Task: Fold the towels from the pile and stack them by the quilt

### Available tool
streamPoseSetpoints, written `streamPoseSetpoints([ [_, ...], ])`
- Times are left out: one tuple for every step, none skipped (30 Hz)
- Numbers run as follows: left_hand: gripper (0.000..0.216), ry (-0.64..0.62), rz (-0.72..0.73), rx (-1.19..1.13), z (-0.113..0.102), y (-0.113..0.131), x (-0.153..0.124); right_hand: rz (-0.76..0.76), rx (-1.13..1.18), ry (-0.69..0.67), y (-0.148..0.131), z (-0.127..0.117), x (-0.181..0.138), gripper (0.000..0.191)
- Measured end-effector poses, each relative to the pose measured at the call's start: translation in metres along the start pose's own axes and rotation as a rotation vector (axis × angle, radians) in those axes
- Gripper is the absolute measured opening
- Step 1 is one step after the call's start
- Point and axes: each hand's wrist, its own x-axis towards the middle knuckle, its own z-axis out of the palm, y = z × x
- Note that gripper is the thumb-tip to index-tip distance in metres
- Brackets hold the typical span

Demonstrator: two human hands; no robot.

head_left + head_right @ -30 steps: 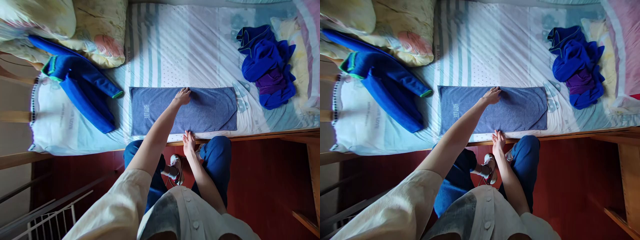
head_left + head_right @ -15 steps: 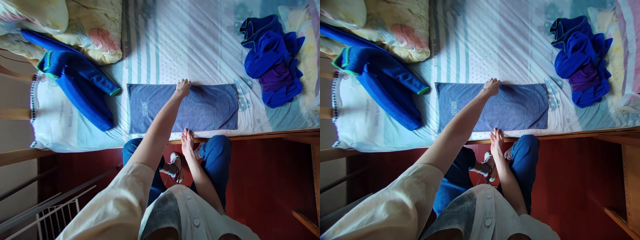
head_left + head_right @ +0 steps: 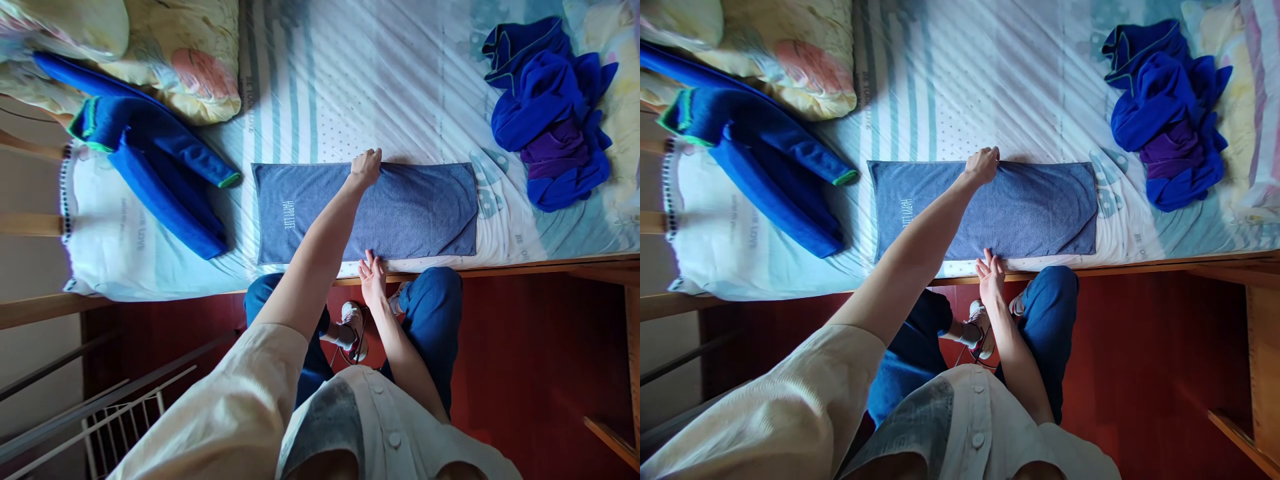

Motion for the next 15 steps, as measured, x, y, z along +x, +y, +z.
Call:
streamPoseSetpoints([
  [0.041, 0.023, -0.001, -0.020, -0.001, 0.000, -0.001, 0.000, -0.001, -0.001, -0.001, 0.000, -0.001, 0.021],
  [0.039, 0.046, -0.001, -0.041, -0.002, 0.000, -0.002, 0.000, -0.001, -0.001, -0.001, -0.001, -0.002, 0.021],
  [0.038, 0.067, -0.001, -0.061, -0.003, 0.000, -0.003, 0.000, -0.001, -0.004, -0.002, -0.002, -0.004, 0.020],
  [0.037, 0.086, -0.001, -0.079, -0.005, 0.001, -0.005, 0.000, 0.000, -0.009, -0.002, -0.003, -0.006, 0.019],
  [0.036, 0.103, -0.001, -0.095, -0.008, 0.001, -0.007, 0.000, 0.002, -0.015, -0.003, -0.005, -0.008, 0.017],
  [0.035, 0.119, 0.000, -0.109, -0.011, 0.002, -0.008, 0.000, 0.002, -0.022, -0.004, -0.006, -0.011, 0.016],
  [0.035, 0.134, 0.001, -0.122, -0.015, 0.003, -0.010, -0.002, 0.000, -0.030, -0.004, -0.008, -0.013, 0.016],
  [0.035, 0.147, 0.003, -0.134, -0.019, 0.003, -0.012, -0.007, -0.004, -0.037, -0.005, -0.009, -0.016, 0.016],
  [0.034, 0.161, 0.006, -0.146, -0.024, 0.003, -0.014, -0.013, -0.009, -0.042, -0.006, -0.010, -0.018, 0.015],
  [0.034, 0.176, 0.013, -0.161, -0.029, 0.003, -0.016, -0.019, -0.016, -0.044, -0.008, -0.011, -0.021, 0.015],
  [0.034, 0.191, 0.024, -0.177, -0.035, 0.003, -0.018, -0.026, -0.023, -0.045, -0.009, -0.013, -0.024, 0.014],
  [0.033, 0.205, 0.036, -0.192, -0.041, 0.003, -0.021, -0.035, -0.033, -0.046, -0.010, -0.014, -0.027, 0.014],
  [0.033, 0.216, 0.048, -0.204, -0.048, 0.002, -0.024, -0.047, -0.043, -0.049, -0.011, -0.015, -0.030, 0.014],
  [0.033, 0.227, 0.059, -0.211, -0.054, 0.002, -0.028, -0.060, -0.052, -0.054, -0.013, -0.017, -0.034, 0.015],
  [0.033, 0.237, 0.066, -0.214, -0.062, 0.001, -0.033, -0.075, -0.061, -0.062, -0.014, -0.019, -0.038, 0.017],
])
